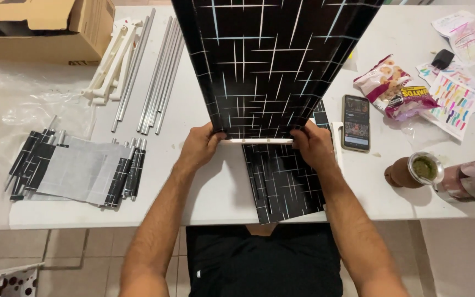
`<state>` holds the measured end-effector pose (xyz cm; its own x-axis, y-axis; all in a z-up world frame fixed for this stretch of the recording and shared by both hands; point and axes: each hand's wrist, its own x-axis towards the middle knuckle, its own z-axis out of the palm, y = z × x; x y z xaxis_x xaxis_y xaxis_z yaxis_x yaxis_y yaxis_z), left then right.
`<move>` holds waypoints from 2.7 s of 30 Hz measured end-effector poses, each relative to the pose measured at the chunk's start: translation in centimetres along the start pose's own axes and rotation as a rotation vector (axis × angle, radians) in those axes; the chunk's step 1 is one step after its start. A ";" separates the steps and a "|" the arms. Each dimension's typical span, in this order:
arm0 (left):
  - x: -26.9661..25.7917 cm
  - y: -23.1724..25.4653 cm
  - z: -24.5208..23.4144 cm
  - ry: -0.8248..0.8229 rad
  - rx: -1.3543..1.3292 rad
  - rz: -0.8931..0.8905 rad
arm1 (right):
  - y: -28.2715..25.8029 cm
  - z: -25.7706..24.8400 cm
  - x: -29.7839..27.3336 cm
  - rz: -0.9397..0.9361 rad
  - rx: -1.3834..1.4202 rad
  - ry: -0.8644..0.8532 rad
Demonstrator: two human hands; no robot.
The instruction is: Assembling a modular organizer shelf by sliding metal rods into fabric sleeves and connecting them with plastic joints.
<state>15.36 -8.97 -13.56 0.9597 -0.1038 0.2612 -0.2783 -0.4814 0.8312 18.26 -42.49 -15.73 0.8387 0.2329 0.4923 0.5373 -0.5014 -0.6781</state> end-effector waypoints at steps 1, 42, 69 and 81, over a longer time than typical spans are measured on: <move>0.0 0.0 -0.1 -0.011 0.000 0.004 | 0.1 0.0 0.0 -0.001 0.035 -0.008; -6.2 3.1 -9.6 0.602 -0.545 -0.281 | -15.7 -3.7 -9.2 0.305 0.129 0.236; 9.3 -1.9 -6.6 0.373 -0.610 0.010 | -6.2 2.4 -13.7 0.301 0.109 0.052; 10.9 -1.8 2.6 0.312 -0.800 -0.267 | -6.5 2.1 -13.8 0.221 0.145 0.041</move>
<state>26.44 -11.49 -13.53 0.9744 0.2219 0.0352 -0.1040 0.3068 0.9461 3.38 -40.65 -19.26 0.9344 0.0958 0.3430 0.3509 -0.4113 -0.8413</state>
